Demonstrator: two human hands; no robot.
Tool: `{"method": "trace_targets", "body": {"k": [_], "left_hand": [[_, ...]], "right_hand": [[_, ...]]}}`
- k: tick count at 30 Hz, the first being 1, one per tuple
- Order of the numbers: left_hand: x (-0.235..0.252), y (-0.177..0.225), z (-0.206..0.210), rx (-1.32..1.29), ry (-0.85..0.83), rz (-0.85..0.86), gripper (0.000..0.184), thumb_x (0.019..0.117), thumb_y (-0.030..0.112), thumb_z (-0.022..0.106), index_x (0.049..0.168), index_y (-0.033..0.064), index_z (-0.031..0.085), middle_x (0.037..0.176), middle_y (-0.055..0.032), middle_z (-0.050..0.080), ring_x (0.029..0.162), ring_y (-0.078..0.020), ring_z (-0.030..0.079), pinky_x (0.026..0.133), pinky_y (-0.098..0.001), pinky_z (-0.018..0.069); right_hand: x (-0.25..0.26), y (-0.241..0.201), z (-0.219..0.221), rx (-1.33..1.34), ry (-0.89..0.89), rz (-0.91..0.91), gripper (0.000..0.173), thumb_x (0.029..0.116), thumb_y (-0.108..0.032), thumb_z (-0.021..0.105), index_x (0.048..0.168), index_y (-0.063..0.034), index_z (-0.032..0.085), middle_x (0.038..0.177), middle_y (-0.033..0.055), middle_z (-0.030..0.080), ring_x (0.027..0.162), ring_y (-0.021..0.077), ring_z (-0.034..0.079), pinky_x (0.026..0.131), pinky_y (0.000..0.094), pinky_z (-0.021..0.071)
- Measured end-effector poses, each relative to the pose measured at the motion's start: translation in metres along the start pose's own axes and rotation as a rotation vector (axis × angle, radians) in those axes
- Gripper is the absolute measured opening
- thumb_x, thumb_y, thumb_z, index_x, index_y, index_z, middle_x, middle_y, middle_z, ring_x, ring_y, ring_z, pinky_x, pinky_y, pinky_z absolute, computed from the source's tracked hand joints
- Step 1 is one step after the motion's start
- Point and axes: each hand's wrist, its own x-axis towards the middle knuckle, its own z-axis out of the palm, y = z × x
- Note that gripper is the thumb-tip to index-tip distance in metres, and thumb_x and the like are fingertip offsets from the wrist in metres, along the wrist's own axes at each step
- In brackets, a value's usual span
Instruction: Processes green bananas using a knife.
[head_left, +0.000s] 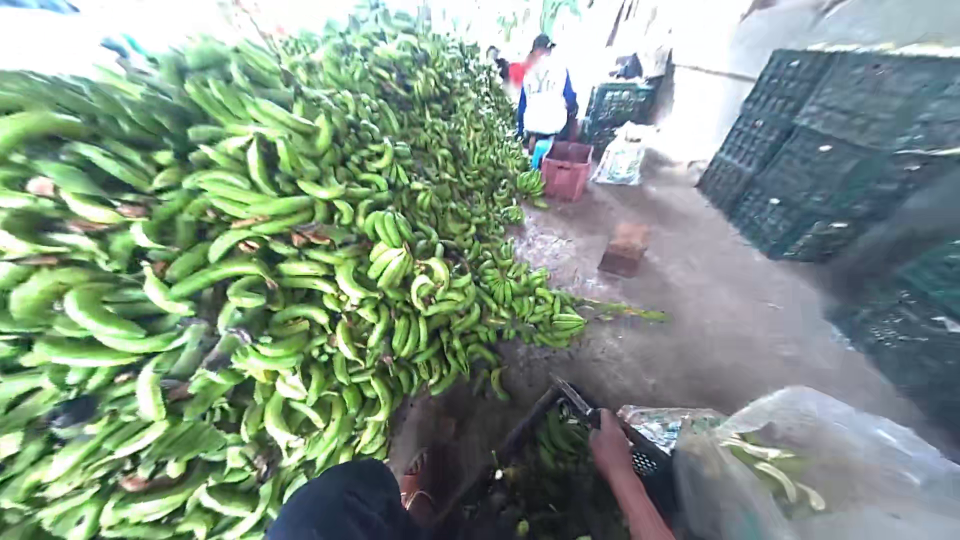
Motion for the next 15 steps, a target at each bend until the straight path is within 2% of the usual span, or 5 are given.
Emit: {"method": "trace_targets", "body": {"k": [2,6,9,11,15], "left_hand": [[0.065,-0.047,0.061,-0.098,0.302,0.234,0.057,0.0977,0.045,0.057,0.146,0.0148,0.056,0.152,-0.0186,0.05,0.138,-0.0403,0.048,0.113,-0.0586,0.038],[0.106,-0.034,0.062,-0.19,0.248,0.201,0.059,0.0946,0.038,0.068,0.148,0.0159,0.054,0.151,-0.019,0.05,0.138,-0.0384,0.048,0.114,-0.0563,0.039],[0.108,-0.027,0.06,-0.161,0.203,0.194,0.058,0.0972,0.039,0.064,0.149,0.0149,0.053,0.15,-0.0192,0.05,0.138,-0.0364,0.049,0.114,-0.0548,0.0399],[0.105,-0.039,0.062,-0.162,0.207,0.255,0.058,0.0979,0.038,0.064,0.149,0.0122,0.052,0.149,-0.0208,0.051,0.138,-0.0368,0.049,0.114,-0.0546,0.0395],[0.007,0.0,0.023,-0.084,0.078,0.028,0.058,0.1072,0.029,0.051,0.157,0.0055,0.036,0.162,-0.0196,0.036,0.15,-0.0347,0.034,0.122,-0.0503,0.0263]], "right_hand": [[-0.027,0.003,-0.005,0.238,0.015,0.066,0.048,0.1038,-0.013,0.057,0.148,0.0027,0.045,0.14,0.028,0.058,0.131,0.0417,0.058,0.11,0.0558,0.0454],[-0.076,0.007,-0.009,0.513,0.107,0.055,0.049,0.1037,-0.024,0.063,0.144,0.0016,0.051,0.133,0.027,0.062,0.126,0.0393,0.06,0.109,0.0554,0.0456],[-0.109,0.02,-0.003,0.701,0.158,-0.005,0.047,0.1065,-0.036,0.057,0.142,-0.0063,0.054,0.11,0.0197,0.067,0.09,0.0291,0.064,0.081,0.0494,0.0533],[-0.134,0.031,0.003,0.818,0.169,-0.015,0.041,0.1099,-0.034,0.049,0.142,-0.0085,0.055,0.088,0.0107,0.06,0.066,0.019,0.056,0.062,0.0391,0.0507],[-0.184,0.042,0.007,0.907,0.154,0.055,0.042,0.1116,-0.027,0.045,0.144,0.0002,0.048,0.095,0.0129,0.063,0.07,0.0178,0.062,0.066,0.037,0.0568]]}}
